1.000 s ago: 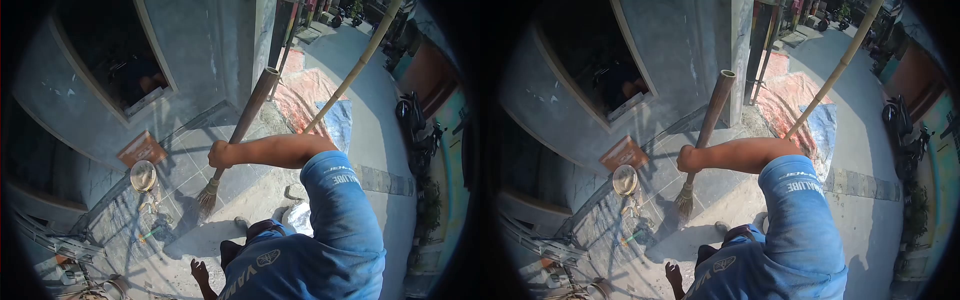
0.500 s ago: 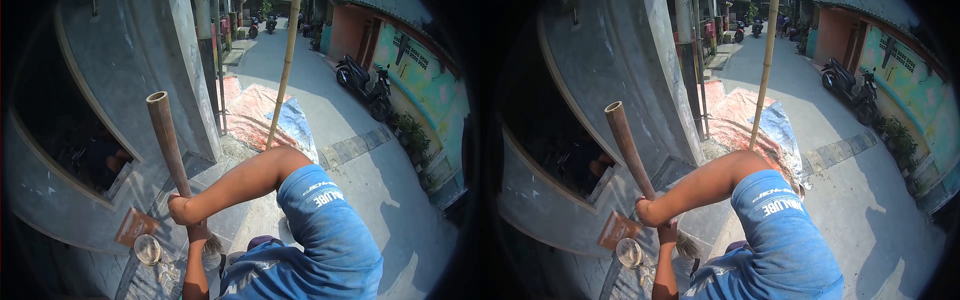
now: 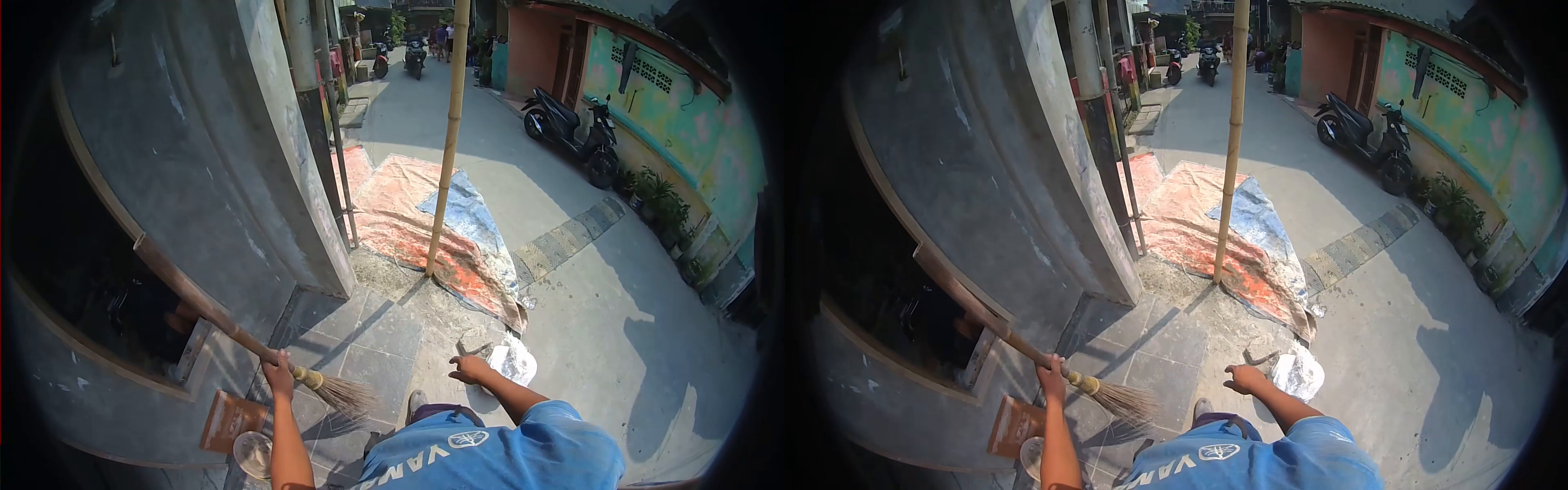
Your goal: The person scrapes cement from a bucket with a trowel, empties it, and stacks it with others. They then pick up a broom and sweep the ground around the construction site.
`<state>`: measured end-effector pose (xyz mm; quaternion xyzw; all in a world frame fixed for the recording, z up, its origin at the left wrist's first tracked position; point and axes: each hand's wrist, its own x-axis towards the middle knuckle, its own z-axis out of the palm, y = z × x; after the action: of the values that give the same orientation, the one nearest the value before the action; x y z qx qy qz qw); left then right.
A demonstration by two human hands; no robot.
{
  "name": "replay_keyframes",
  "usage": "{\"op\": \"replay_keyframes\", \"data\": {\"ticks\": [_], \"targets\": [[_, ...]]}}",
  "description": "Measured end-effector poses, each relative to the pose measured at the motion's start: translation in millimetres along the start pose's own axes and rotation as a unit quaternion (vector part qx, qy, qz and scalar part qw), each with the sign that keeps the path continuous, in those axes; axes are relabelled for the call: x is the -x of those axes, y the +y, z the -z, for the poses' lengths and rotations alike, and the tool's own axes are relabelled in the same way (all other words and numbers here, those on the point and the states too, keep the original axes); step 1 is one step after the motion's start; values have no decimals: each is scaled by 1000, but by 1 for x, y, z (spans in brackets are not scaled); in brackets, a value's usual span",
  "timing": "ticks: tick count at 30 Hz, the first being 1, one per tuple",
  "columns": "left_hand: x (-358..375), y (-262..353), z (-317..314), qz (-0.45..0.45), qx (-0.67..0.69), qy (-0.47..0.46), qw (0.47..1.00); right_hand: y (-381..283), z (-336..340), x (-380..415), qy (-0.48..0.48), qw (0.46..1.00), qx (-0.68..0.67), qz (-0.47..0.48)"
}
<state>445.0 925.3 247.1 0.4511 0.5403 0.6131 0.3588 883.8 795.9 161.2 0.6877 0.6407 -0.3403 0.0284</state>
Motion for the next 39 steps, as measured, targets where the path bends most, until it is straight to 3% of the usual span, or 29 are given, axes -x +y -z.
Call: {"op": "replay_keyframes", "data": {"ticks": [1,3,4,6,7,9,11,12,13,15,17,19,23,25,27,29,31,33,34,35,36,37,39], "targets": [[-18,-5,-4,-2,2,3,1000,58,-41,-1,-22,997,-2,-76],[-54,-20,-9,-16,-19,-37,999,143,-92,23,-89,983,119,-103],[-71,-24,-12,-39,-31,-45,998,177,-103,41,-127,976,27,-173],[-104,-28,-27,-31,-16,-37,999,114,-13,111,-66,905,-260,-329],[-121,-27,-33,-24,-2,-31,999,197,-84,83,-46,876,-277,-392],[-155,-25,-41,-9,-50,-49,998,209,-86,80,74,803,-392,-443],[-187,-33,-52,-21,-28,-47,998,236,-107,52,173,821,-400,-369],[-201,-36,-54,-19,-25,-47,998,221,-92,44,208,776,-487,-344],[-216,-39,-58,-21,-24,-55,998,195,-70,40,234,769,-497,-327],[-248,-46,-69,-28,-18,-62,998,172,-59,26,260,770,-506,-290],[-278,-57,-77,23,14,-21,999,134,-43,27,265,777,-498,-281],[-315,-77,-78,30,0,-24,999,127,-63,26,254,802,-464,-277],[-371,-94,-89,76,-91,-31,992,104,-106,53,239,700,-549,-391],[-394,-106,-93,77,-85,-38,993,88,-125,73,252,662,-524,-473],[-429,-113,-99,73,-73,-50,993,35,-101,90,243,634,-500,-537],[-457,-123,-104,84,-100,2,992,8,-109,92,239,614,-520,-543],[-491,-132,-101,90,-102,-28,990,-30,-101,94,240,593,-537,-550],[-530,-146,-103,106,-215,8,971,-72,-75,80,259,639,-523,-501],[-546,-153,-101,106,-215,-6,971,-100,-51,73,264,663,-506,-484],[-561,-157,-97,89,-284,-15,955,-113,-47,68,268,653,-510,-492],[-572,-159,-96,68,-352,-23,933,-122,-49,60,293,682,-492,-455],[-579,-158,-99,63,-354,-35,933,-136,-47,56,318,708,-473,-417],[-592,-149,-105,150,-313,39,937,-161,-36,57,316,711,-470,-417]]}}
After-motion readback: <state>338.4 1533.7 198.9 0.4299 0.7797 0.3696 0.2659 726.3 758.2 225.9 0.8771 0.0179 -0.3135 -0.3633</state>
